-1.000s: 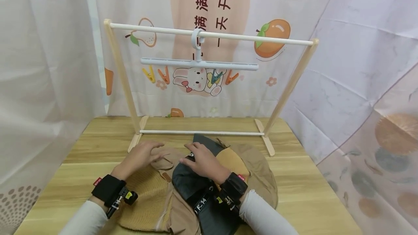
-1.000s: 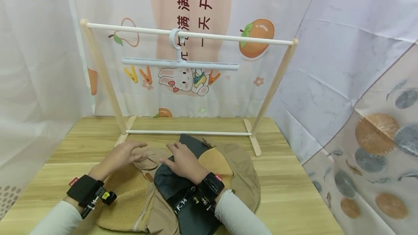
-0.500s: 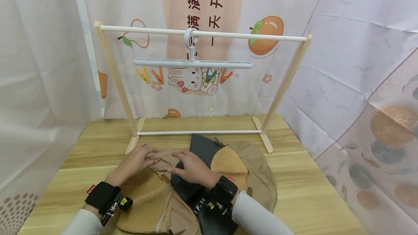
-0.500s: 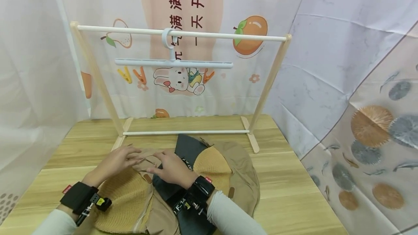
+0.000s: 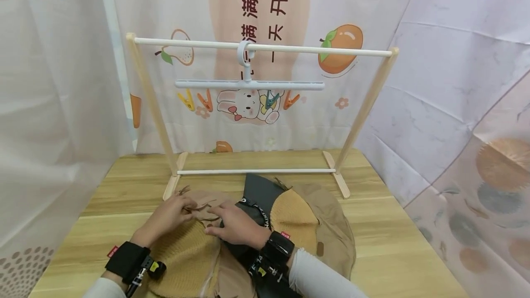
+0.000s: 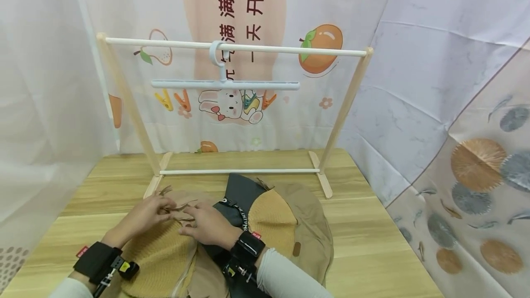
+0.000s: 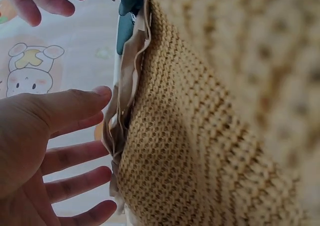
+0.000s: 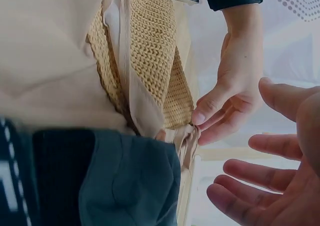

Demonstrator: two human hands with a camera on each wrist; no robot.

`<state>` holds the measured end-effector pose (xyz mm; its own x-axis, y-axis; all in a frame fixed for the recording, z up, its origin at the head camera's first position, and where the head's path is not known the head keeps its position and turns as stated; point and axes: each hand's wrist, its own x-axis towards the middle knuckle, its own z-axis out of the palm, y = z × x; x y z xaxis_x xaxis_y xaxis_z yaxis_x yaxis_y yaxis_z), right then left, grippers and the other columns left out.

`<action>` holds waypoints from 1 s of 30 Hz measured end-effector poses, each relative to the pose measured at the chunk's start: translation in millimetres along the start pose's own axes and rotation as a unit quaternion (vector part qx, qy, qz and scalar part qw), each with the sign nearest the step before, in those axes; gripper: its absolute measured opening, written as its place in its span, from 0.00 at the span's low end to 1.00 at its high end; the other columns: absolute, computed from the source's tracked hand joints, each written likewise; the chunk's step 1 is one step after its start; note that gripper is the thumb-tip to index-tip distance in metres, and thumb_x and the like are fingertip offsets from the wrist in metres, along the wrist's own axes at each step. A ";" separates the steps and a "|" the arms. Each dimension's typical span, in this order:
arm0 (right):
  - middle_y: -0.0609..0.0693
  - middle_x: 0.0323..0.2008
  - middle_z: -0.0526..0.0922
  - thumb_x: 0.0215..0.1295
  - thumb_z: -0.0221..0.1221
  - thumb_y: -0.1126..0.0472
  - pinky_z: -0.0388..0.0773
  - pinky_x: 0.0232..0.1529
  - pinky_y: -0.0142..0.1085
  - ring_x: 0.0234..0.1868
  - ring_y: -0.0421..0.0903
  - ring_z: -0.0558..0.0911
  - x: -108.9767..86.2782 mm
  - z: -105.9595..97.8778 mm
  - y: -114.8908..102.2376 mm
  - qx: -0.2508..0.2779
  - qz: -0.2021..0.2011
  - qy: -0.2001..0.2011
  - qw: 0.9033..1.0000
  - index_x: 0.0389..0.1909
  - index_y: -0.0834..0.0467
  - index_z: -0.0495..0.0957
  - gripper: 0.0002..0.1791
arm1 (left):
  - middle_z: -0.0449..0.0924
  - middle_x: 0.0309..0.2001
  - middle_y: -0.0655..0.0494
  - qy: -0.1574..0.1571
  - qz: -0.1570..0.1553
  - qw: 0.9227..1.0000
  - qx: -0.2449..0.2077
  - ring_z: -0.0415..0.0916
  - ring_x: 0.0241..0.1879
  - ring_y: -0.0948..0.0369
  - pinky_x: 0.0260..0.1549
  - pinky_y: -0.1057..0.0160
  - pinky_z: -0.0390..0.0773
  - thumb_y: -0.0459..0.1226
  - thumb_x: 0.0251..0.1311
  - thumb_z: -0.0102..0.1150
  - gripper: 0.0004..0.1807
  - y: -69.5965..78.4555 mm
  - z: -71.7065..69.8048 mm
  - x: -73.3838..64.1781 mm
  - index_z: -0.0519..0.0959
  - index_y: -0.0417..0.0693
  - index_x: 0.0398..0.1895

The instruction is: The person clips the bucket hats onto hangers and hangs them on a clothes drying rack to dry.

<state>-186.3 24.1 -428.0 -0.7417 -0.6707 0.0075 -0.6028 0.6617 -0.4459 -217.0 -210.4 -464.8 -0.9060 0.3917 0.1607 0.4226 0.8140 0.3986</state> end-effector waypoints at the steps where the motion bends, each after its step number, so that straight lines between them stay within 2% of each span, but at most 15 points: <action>1: 0.51 0.60 0.76 0.68 0.56 0.41 0.77 0.49 0.30 0.55 0.43 0.78 1.0 1.7 -0.9 -0.001 -0.004 -0.003 1.000 0.68 0.54 0.69 0.32 | 0.85 0.44 0.52 -0.001 -0.006 1.000 -0.002 0.76 0.56 0.44 0.46 0.49 0.80 0.35 0.53 0.70 0.12 -0.7 1.0 -0.6 0.85 0.46 0.42; 5: 0.50 0.62 0.76 0.68 0.56 0.42 0.77 0.49 0.29 0.55 0.42 0.79 6.2 8.2 -5.9 -0.012 -0.030 -0.012 0.999 0.68 0.53 0.69 0.32 | 0.85 0.44 0.52 0.002 -0.013 1.000 0.002 0.76 0.54 0.44 0.49 0.47 0.78 0.36 0.52 0.71 0.13 -3.1 2.8 -3.7 0.85 0.46 0.42; 10: 0.50 0.60 0.77 0.68 0.57 0.42 0.76 0.46 0.26 0.52 0.39 0.80 12.6 16.2 -12.5 -0.022 -0.049 -0.019 0.998 0.67 0.53 0.70 0.31 | 0.85 0.43 0.51 0.020 -0.013 0.999 0.023 0.77 0.51 0.45 0.51 0.43 0.76 0.38 0.51 0.72 0.15 -3.8 1.5 -9.9 0.85 0.46 0.43; 12: 0.49 0.60 0.77 0.68 0.57 0.42 0.76 0.50 0.27 0.55 0.39 0.79 14.0 20.0 -14.4 -0.026 -0.054 -0.023 0.998 0.67 0.51 0.71 0.30 | 0.84 0.47 0.47 0.022 -0.012 0.999 0.042 0.75 0.54 0.41 0.52 0.39 0.74 0.38 0.48 0.74 0.18 -2.9 -0.2 -13.3 0.84 0.46 0.45; 14: 0.49 0.64 0.75 0.68 0.56 0.41 0.75 0.57 0.30 0.62 0.41 0.75 14.8 23.7 -16.0 -0.035 -0.061 -0.029 0.997 0.68 0.48 0.69 0.31 | 0.81 0.52 0.42 0.021 -0.009 0.998 0.058 0.72 0.56 0.37 0.52 0.34 0.72 0.39 0.46 0.75 0.22 -1.6 -2.1 -16.4 0.83 0.47 0.47; 17: 0.50 0.66 0.73 0.67 0.56 0.41 0.74 0.61 0.33 0.65 0.43 0.74 15.8 28.3 -18.2 -0.047 -0.076 -0.038 0.995 0.69 0.46 0.68 0.32 | 0.77 0.56 0.38 0.013 -0.010 0.997 0.071 0.68 0.60 0.33 0.52 0.30 0.70 0.40 0.44 0.77 0.26 -0.1 -4.0 -19.4 0.82 0.47 0.50; 23: 0.44 0.59 0.78 0.67 0.57 0.41 0.74 0.54 0.24 0.58 0.36 0.77 18.8 34.9 -23.6 -0.093 -0.118 -0.065 0.986 0.65 0.50 0.72 0.29 | 0.77 0.59 0.39 -0.017 -0.014 0.999 0.040 0.66 0.62 0.32 0.55 0.32 0.68 0.37 0.43 0.77 0.31 -3.9 -3.8 -19.6 0.80 0.46 0.55; 27: 0.41 0.57 0.78 0.66 0.58 0.41 0.71 0.55 0.25 0.54 0.33 0.77 19.0 40.2 -24.6 -0.107 -0.135 -0.101 0.980 0.65 0.49 0.72 0.30 | 0.74 0.62 0.39 -0.047 -0.017 0.999 0.013 0.63 0.64 0.31 0.56 0.32 0.67 0.36 0.45 0.76 0.33 -6.9 -2.1 -18.5 0.78 0.45 0.59; 30: 0.39 0.53 0.79 0.64 0.59 0.39 0.70 0.56 0.27 0.52 0.32 0.77 19.8 44.2 -24.1 -0.128 -0.137 -0.112 0.976 0.64 0.46 0.73 0.29 | 0.73 0.63 0.37 -0.061 -0.016 0.998 -0.002 0.64 0.64 0.31 0.56 0.31 0.67 0.36 0.44 0.76 0.34 -7.9 -0.6 -17.6 0.77 0.45 0.60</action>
<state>-173.5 -19.9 -456.7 -0.4773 -0.8715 -0.1128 -0.8442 0.4904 -0.2165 -204.5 -224.0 -470.3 -0.9089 0.4154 0.0372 0.3936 0.8250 0.4055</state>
